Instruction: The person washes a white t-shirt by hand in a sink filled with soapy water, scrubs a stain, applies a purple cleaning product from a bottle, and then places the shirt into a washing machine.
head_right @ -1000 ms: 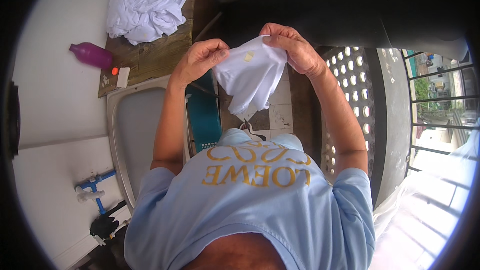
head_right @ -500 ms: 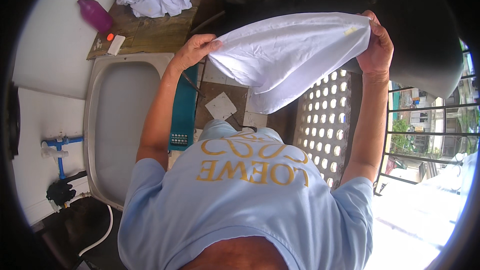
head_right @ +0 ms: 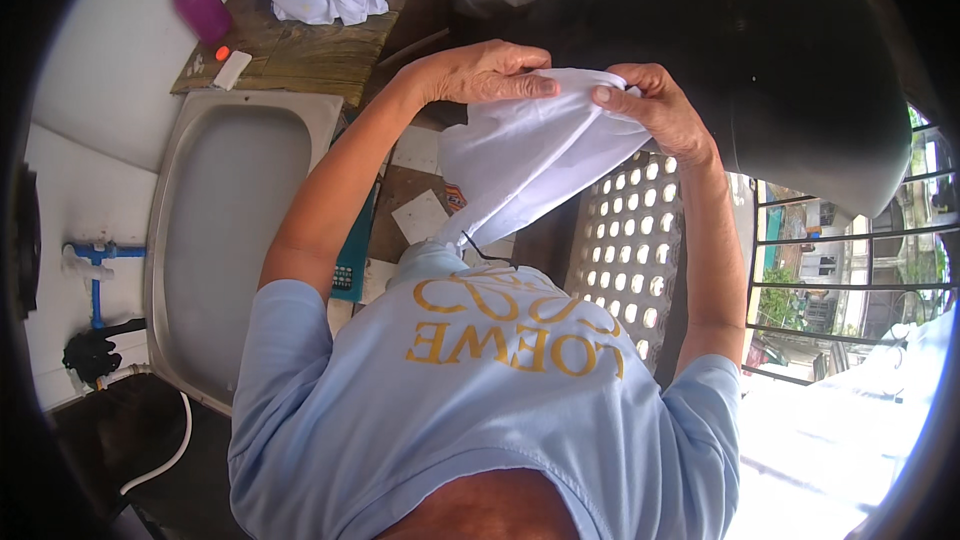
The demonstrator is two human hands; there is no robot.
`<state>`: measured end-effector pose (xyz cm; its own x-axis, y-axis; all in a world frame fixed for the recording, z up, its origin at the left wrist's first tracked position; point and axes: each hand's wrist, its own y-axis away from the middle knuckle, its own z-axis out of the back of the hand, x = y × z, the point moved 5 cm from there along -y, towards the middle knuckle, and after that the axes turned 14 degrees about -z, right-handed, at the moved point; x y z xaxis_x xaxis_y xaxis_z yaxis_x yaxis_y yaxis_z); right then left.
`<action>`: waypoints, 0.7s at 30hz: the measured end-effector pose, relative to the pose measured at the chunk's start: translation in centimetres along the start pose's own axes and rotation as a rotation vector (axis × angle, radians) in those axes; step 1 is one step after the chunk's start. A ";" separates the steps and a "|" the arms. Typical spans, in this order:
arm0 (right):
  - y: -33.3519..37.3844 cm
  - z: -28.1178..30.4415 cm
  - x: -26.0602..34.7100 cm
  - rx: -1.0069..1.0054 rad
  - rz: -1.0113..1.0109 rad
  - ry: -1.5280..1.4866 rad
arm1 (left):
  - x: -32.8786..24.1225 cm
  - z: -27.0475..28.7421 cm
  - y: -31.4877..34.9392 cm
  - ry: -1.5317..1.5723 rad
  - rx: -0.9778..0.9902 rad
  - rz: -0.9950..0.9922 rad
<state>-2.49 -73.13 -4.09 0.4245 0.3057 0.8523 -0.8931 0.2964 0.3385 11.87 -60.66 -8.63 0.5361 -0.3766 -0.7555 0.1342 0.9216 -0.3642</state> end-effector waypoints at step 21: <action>4.3 13.1 -6.0 -0.438 0.042 -0.429 | 4.9 5.2 4.3 -0.153 -0.433 -0.120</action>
<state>-10.83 -85.58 -2.47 0.2112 -0.0399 0.9766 -0.7244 0.6644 0.1838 19.46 -58.08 -11.07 0.6591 -0.4299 -0.6171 -0.1400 0.7361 -0.6623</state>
